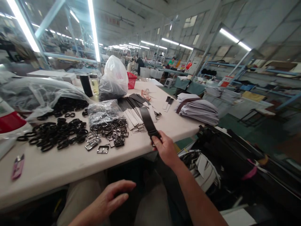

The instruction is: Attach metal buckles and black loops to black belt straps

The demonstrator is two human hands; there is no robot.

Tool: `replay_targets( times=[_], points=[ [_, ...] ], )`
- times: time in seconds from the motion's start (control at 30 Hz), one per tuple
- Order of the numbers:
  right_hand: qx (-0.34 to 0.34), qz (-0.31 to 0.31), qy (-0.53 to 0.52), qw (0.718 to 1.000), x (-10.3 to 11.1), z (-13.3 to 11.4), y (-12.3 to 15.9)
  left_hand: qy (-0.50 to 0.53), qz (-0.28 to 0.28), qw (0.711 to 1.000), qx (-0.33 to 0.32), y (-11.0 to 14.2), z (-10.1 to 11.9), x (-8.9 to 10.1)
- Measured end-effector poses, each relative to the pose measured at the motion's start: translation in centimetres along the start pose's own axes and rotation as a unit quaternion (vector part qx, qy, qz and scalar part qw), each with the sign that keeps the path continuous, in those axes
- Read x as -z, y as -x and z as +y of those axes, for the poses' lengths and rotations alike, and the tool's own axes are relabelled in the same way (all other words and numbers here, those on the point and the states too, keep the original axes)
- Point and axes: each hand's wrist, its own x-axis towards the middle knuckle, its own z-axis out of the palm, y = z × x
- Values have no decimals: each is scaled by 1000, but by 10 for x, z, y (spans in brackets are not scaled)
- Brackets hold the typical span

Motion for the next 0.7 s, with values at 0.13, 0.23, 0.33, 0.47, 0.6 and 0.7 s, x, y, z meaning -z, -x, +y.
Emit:
replay_targets(
  times=[0.13, 0.23, 0.33, 0.47, 0.6, 0.7],
  points=[
    [-17, 57, 4, 998, 51, 20, -50, -71, -42, 995, 52, -4, -38, -10],
    [-40, 106, 8, 993, 82, 38, -80, -103, -69, 990, 62, -12, -50, -15],
    [-76, 139, 15, 987, 104, 59, -103, -106, -82, 989, 66, -19, -53, -17],
    [-191, 141, 27, 971, 112, 102, -116, -120, -91, 986, 76, -22, -57, -19],
    [-291, 139, 54, 945, 102, 147, -116, -150, -102, 979, 89, -20, -64, -21],
    [-315, 163, 93, 930, 99, 168, -119, -178, -98, 974, 103, -19, -68, -23]
  ],
)
